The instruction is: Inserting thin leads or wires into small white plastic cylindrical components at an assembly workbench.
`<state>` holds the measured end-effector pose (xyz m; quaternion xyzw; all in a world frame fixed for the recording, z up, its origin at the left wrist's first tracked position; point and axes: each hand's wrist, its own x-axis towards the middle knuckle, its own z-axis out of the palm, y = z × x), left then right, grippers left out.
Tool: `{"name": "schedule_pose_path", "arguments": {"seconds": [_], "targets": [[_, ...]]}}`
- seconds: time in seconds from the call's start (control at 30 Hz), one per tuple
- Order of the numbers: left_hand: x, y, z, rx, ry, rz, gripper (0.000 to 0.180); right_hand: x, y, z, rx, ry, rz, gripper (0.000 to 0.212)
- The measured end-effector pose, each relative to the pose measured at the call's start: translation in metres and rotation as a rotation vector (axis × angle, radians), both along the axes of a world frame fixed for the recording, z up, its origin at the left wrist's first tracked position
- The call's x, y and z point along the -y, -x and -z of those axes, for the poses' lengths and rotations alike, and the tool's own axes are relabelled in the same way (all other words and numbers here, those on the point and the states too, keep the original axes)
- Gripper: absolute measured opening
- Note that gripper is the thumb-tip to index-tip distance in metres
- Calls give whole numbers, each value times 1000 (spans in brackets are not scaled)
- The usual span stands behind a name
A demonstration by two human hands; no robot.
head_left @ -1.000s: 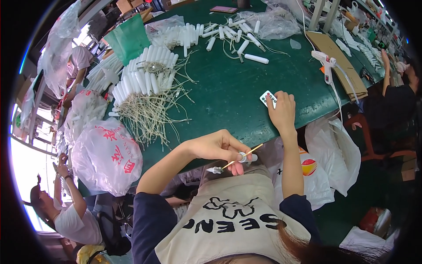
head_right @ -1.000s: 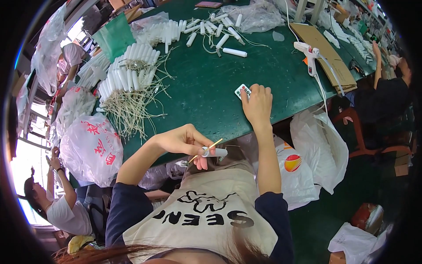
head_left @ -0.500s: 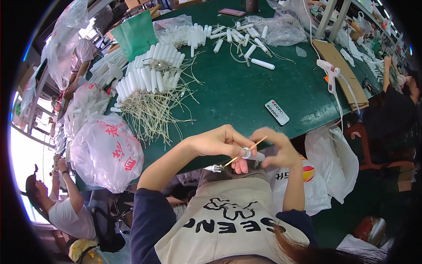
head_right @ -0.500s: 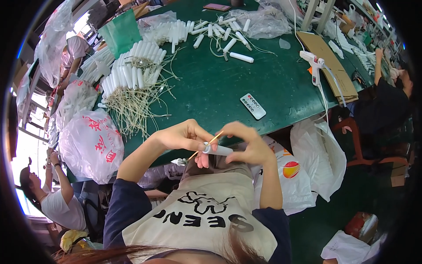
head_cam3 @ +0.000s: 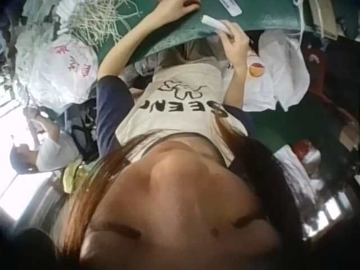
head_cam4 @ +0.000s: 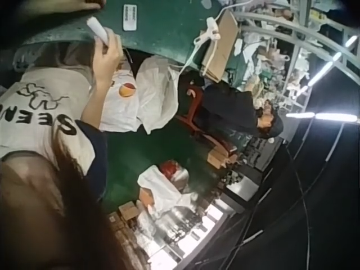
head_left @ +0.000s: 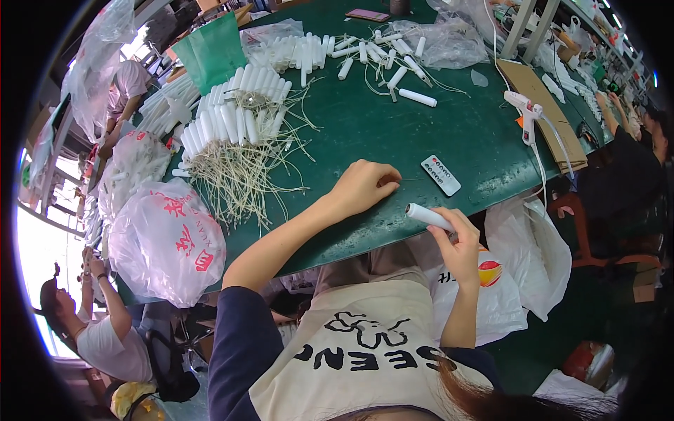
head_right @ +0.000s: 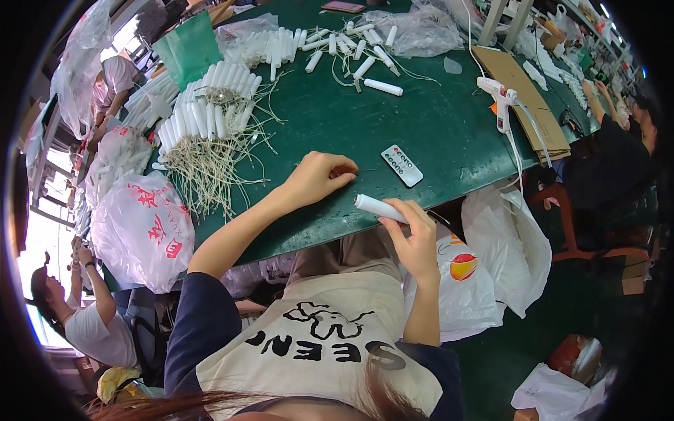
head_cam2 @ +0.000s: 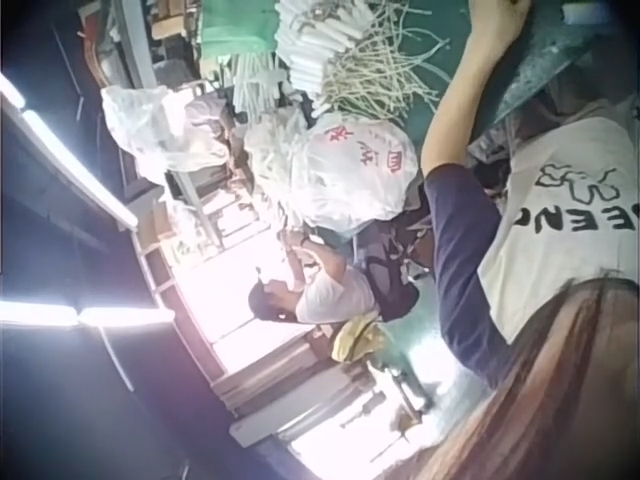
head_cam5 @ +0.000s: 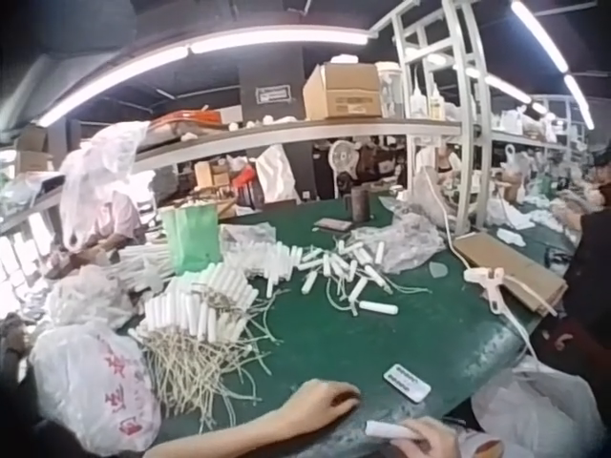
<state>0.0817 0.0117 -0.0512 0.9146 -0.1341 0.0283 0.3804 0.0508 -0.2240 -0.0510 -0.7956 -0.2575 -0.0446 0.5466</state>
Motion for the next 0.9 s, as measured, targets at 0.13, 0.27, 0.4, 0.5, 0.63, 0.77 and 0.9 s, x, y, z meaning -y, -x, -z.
{"name": "schedule_pose_path", "arguments": {"seconds": [0.13, 0.27, 0.4, 0.5, 0.63, 0.77, 0.9], "targets": [[4, 3, -12, 393, -100, -15, 22, 1, 2, -6, 27, 5, 3, 21], [2, 29, -48, 209, 125, -162, 29, -8, 2, -16, 201, 19, 32, 22], [9, 46, -57, -678, 703, -122, 62, -17, 7, -32, 457, 172, 31, 25], [13, 49, -56, -816, 694, -55, 58, -26, 15, -40, 570, 280, -7, 29], [9, 54, -43, -731, 463, 91, 53, -25, 19, -36, 529, 304, -19, 31], [6, 61, -48, -723, 497, -16, 52, -15, 20, -36, 497, 299, 21, 30], [8, 58, -33, -653, 569, -77, 50, -16, 21, -40, 489, 283, 34, 30]]}}
